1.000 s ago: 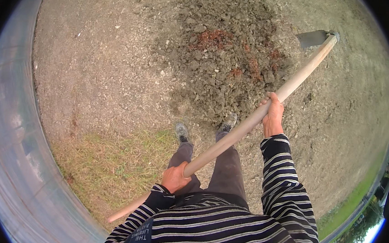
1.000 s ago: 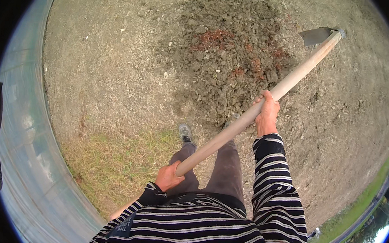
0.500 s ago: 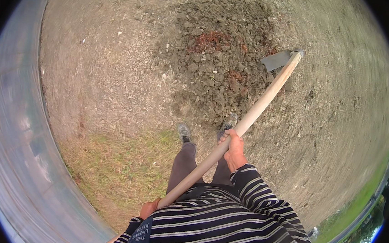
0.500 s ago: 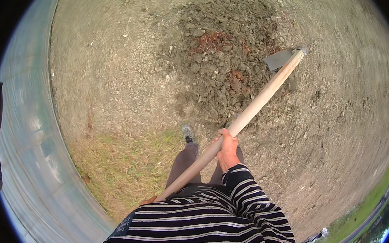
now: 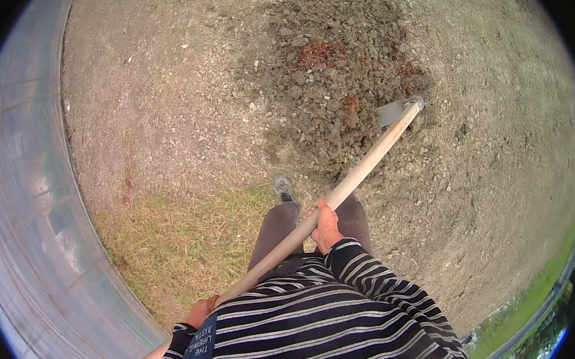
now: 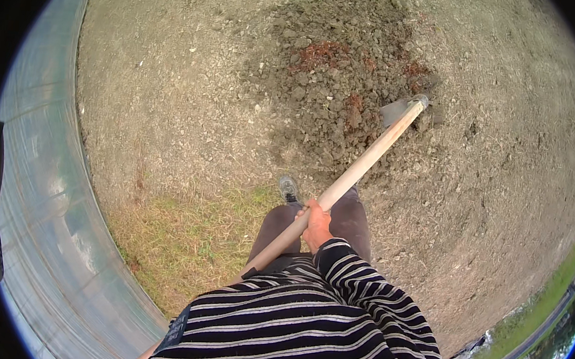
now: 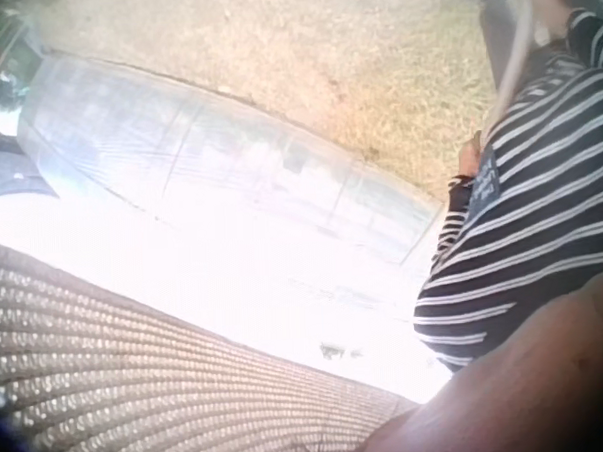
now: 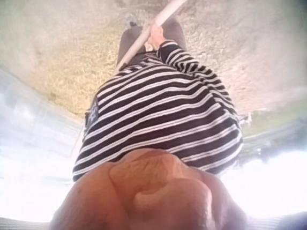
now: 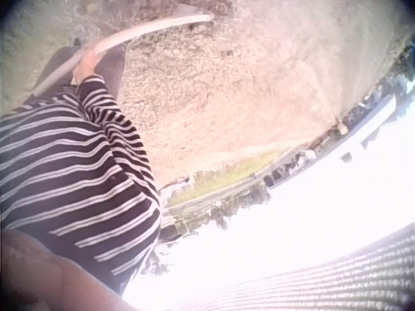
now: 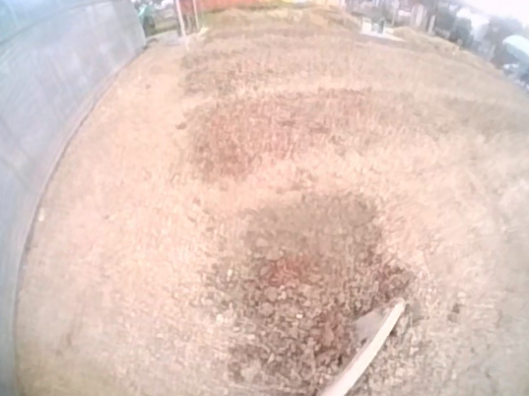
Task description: The person uses a hoe to break up and loosen soil in a small patch of ground. They repeatedly strike and pull the soil, occasionally stepping forward to reach new areas. The person briefly removes a small piece of debris by hand before resuming hoeing.
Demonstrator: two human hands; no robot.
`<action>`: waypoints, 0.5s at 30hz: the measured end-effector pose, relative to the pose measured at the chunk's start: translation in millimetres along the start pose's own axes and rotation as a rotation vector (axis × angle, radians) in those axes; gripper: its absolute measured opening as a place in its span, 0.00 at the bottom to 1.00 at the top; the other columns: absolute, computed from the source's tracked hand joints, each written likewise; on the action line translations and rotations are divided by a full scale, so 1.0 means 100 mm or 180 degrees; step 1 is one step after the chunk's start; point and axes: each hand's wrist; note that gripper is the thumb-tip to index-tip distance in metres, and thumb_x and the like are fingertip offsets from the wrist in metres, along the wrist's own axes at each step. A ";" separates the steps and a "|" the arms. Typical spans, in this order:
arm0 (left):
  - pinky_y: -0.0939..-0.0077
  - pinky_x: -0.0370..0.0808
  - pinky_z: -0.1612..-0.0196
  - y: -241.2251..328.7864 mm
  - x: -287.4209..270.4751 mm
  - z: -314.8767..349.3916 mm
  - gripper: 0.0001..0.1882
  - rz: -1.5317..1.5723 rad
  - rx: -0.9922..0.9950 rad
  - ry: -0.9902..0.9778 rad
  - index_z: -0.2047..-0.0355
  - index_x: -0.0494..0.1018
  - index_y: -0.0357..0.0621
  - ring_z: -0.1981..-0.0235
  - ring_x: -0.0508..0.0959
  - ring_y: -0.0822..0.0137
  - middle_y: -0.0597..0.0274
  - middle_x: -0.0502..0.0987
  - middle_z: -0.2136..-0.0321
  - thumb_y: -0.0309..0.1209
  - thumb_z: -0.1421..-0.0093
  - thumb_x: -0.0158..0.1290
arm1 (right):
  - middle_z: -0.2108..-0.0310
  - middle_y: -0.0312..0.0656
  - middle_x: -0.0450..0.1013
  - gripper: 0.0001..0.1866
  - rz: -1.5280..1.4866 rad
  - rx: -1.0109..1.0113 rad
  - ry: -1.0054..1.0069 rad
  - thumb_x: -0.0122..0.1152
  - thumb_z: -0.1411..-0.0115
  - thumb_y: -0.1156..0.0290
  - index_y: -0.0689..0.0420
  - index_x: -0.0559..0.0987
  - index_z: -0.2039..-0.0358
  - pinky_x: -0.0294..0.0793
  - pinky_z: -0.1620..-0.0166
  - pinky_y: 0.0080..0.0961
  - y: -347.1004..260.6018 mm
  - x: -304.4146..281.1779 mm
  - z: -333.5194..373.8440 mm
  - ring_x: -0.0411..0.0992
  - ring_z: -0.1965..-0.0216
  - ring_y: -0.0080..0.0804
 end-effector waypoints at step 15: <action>0.59 0.70 0.68 0.86 -0.43 -1.00 0.15 -0.0663 0.0749 0.0416 0.69 0.69 0.48 0.71 0.75 0.50 0.49 0.75 0.75 0.38 0.58 0.56 | 0.72 0.48 0.66 0.27 0.0525 -0.2307 0.0422 0.58 0.53 0.74 0.59 0.54 0.56 0.71 0.72 0.30 -0.83 -0.33 -0.04 0.69 0.76 0.36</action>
Point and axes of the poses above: each hand's wrist, its own z-axis away from the middle knuckle, its own x-axis out of the palm, y = z × x
